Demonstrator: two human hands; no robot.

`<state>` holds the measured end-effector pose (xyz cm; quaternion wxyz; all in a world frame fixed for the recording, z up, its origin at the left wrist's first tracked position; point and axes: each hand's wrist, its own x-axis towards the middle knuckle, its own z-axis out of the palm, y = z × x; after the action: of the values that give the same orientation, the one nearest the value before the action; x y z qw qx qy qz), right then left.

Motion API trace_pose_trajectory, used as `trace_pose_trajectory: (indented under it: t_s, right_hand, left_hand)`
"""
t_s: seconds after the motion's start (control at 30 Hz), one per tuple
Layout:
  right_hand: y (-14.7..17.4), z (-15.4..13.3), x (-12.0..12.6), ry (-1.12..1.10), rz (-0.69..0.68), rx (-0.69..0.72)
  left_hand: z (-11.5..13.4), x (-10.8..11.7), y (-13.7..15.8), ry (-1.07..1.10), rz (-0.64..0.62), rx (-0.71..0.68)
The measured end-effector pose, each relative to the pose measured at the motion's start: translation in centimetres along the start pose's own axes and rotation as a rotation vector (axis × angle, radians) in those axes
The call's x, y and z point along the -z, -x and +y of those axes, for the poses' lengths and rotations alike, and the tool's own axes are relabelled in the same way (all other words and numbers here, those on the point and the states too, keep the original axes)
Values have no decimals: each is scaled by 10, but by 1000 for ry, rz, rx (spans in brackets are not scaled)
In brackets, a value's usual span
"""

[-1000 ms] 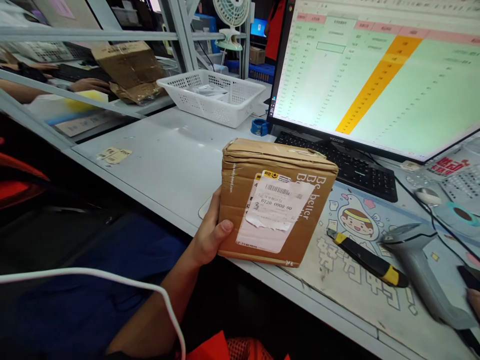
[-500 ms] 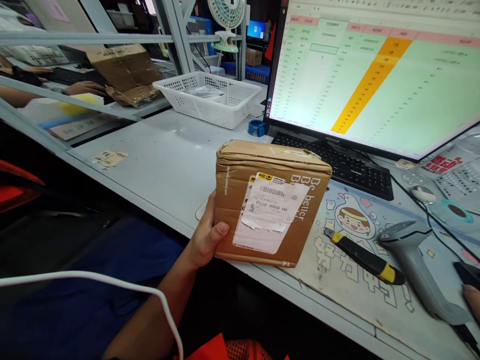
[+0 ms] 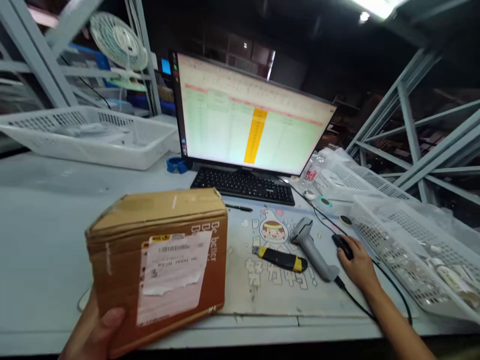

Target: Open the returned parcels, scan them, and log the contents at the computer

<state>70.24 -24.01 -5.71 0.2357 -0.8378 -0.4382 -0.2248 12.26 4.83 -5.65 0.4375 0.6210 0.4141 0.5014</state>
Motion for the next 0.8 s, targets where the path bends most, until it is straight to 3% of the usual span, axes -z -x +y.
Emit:
trace_pose_trajectory:
  t_s: [0.2, 0.33, 0.43, 0.5, 0.57, 0.67, 0.8]
  right_hand:
    - [10, 21, -25, -6, 73, 3]
    - [-3, 13, -17, -55, 130, 28]
    - [-27, -16, 4, -117, 207, 44]
    - [-41, -47, 15, -182, 181, -16]
    - [-47, -83, 20, -260, 10, -82]
    - [-42, -132, 15, -251, -270, -46]
    - [-29, -164, 7, -138, -294, -43]
  left_hand:
    - [23, -7, 3, 84, 22, 66]
    - [27, -2, 4, 98, -16, 61]
    - [30, 0, 4, 96, -50, 51]
    - [34, 0, 4, 106, -69, 41]
    - [38, -1, 4, 103, -65, 29]
    - [39, 0, 3, 85, -58, 25]
    - [26, 7, -2, 40, -94, 54]
